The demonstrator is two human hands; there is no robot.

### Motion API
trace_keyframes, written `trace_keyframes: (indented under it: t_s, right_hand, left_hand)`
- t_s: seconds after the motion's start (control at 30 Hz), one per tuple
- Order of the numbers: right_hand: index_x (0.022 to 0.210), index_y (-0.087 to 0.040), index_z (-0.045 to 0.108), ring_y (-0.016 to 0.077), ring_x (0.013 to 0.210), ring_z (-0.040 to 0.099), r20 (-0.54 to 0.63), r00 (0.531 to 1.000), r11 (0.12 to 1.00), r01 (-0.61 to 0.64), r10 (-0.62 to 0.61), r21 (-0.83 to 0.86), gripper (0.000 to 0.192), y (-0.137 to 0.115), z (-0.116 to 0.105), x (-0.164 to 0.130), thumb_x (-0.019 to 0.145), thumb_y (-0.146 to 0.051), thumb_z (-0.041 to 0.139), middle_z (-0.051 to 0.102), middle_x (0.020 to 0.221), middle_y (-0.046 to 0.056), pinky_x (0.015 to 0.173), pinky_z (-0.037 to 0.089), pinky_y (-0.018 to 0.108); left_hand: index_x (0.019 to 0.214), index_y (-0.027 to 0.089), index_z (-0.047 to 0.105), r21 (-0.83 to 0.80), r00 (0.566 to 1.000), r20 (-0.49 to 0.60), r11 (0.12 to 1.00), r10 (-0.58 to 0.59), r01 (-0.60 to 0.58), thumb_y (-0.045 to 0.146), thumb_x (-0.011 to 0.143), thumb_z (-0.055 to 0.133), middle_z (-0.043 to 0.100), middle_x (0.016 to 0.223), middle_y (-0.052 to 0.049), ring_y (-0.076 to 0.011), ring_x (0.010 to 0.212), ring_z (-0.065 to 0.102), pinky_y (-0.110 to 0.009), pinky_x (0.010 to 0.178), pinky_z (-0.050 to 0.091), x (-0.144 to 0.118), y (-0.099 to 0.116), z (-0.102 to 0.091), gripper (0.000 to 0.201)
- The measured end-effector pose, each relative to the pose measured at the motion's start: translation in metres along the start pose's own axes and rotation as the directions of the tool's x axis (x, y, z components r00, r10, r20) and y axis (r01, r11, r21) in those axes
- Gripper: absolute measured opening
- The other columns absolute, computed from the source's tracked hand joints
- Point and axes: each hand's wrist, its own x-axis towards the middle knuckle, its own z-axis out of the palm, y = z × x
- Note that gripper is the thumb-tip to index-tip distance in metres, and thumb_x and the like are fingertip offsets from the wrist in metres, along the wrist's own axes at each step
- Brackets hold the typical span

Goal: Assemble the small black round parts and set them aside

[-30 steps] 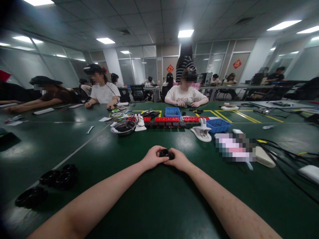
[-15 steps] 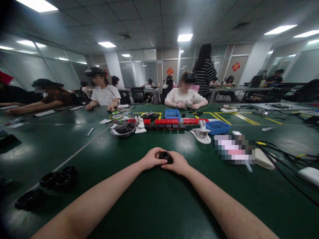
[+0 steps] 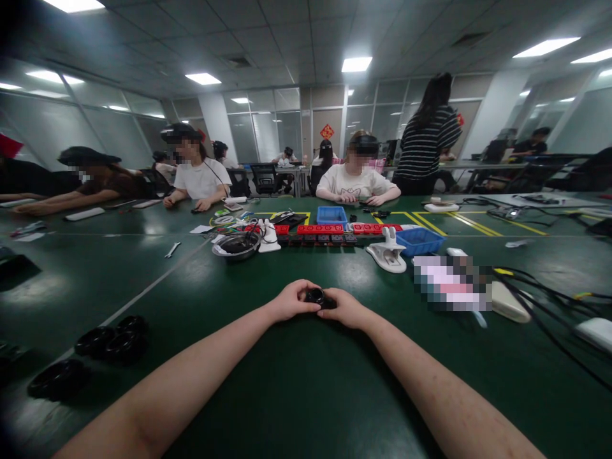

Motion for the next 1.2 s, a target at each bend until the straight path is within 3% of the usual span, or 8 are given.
trace_keyframes:
  t_s: [0.33, 0.53, 0.67, 0.8, 0.87, 1.03, 1.1, 1.2]
  right_hand:
    - [0.093, -0.014, 0.054, 0.0155, 0.075, 0.050, -0.022, 0.998, 0.999, -0.050, 0.050, 0.005, 0.033, 0.001, 0.001, 0.000, 0.063, -0.027, 0.058, 0.057, 0.084, 0.003, 0.065, 0.038, 0.026]
    - [0.085, -0.014, 0.052, 0.0136, 0.067, 0.049, -0.105, 0.987, 0.990, -0.129, 0.123, -0.054, 0.035, 0.003, 0.005, 0.001, 0.058, -0.034, 0.061, 0.056, 0.075, 0.001, 0.057, 0.035, 0.023]
    - [0.071, -0.016, 0.048, 0.0116, 0.058, 0.045, -0.288, 0.938, 0.940, -0.262, 0.194, -0.219, 0.034, 0.002, 0.015, 0.004, 0.052, -0.039, 0.063, 0.051, 0.064, -0.001, 0.048, 0.029, 0.021]
    - [0.068, -0.017, 0.045, 0.0110, 0.054, 0.044, -0.455, 0.856, 0.832, -0.427, 0.246, -0.353, 0.026, -0.004, 0.027, 0.009, 0.059, -0.038, 0.057, 0.052, 0.065, 0.002, 0.044, 0.023, 0.022]
    - [0.071, -0.017, 0.046, 0.0117, 0.055, 0.046, -0.484, 0.838, 0.797, -0.464, 0.253, -0.387, 0.023, -0.007, 0.030, 0.009, 0.063, -0.037, 0.055, 0.053, 0.068, 0.003, 0.045, 0.022, 0.022]
    - [0.087, -0.017, 0.047, 0.0164, 0.069, 0.051, -0.413, 0.895, 0.853, -0.342, 0.169, -0.393, 0.039, -0.011, 0.025, 0.004, 0.058, -0.039, 0.061, 0.053, 0.082, 0.006, 0.054, 0.031, 0.024]
    - [0.096, -0.018, 0.047, 0.0180, 0.078, 0.050, -0.329, 0.939, 0.914, -0.214, 0.096, -0.346, 0.049, -0.008, 0.019, 0.001, 0.056, -0.039, 0.063, 0.053, 0.089, 0.006, 0.062, 0.035, 0.026]
    - [0.095, -0.017, 0.050, 0.0183, 0.081, 0.049, -0.162, 0.987, 0.965, -0.057, 0.016, -0.255, 0.045, -0.003, 0.008, -0.001, 0.058, -0.038, 0.062, 0.053, 0.089, 0.005, 0.068, 0.036, 0.028]
  left_hand:
    - [0.093, 0.012, 0.053, -0.010, 1.000, -0.017, 1.000, -0.016, 0.016, 0.037, 0.054, 0.065, 0.039, 0.057, 0.005, -0.0031, 0.044, 0.029, -0.017, 0.040, 0.022, 0.000, 0.000, 0.001, 0.048]
    - [0.089, 0.013, 0.054, 0.052, 0.995, -0.099, 0.998, -0.023, 0.028, 0.037, 0.052, 0.066, 0.047, 0.067, 0.001, -0.0071, 0.054, 0.041, -0.020, 0.051, 0.033, 0.000, 0.002, 0.005, 0.046]
    - [0.083, 0.014, 0.054, 0.180, 0.973, -0.230, 0.981, -0.029, 0.072, 0.040, 0.052, 0.066, 0.050, 0.080, -0.003, -0.0141, 0.070, 0.047, -0.026, 0.062, 0.037, -0.002, 0.008, 0.012, 0.042]
    - [0.082, 0.016, 0.052, 0.285, 0.928, -0.365, 0.940, -0.074, 0.187, 0.042, 0.055, 0.063, 0.049, 0.083, -0.004, -0.0172, 0.077, 0.048, -0.029, 0.067, 0.037, -0.005, 0.017, 0.019, 0.039]
    - [0.083, 0.017, 0.051, 0.301, 0.920, -0.384, 0.932, -0.077, 0.204, 0.042, 0.056, 0.062, 0.049, 0.084, -0.003, -0.0172, 0.077, 0.048, -0.029, 0.068, 0.037, -0.006, 0.020, 0.021, 0.038]
    - [0.082, 0.017, 0.053, 0.287, 0.950, -0.312, 0.954, 0.006, 0.088, 0.038, 0.055, 0.063, 0.050, 0.081, -0.003, -0.0160, 0.077, 0.047, -0.027, 0.068, 0.037, -0.006, 0.016, 0.014, 0.036]
    - [0.082, 0.016, 0.054, 0.257, 0.971, -0.235, 0.966, 0.053, 0.009, 0.037, 0.055, 0.064, 0.049, 0.079, -0.001, -0.0139, 0.072, 0.047, -0.025, 0.064, 0.037, -0.005, 0.013, 0.009, 0.036]
    - [0.087, 0.015, 0.054, 0.167, 0.993, -0.113, 0.986, 0.035, -0.016, 0.038, 0.054, 0.064, 0.046, 0.071, 0.001, -0.0083, 0.056, 0.041, -0.019, 0.049, 0.032, -0.004, 0.009, 0.003, 0.042]
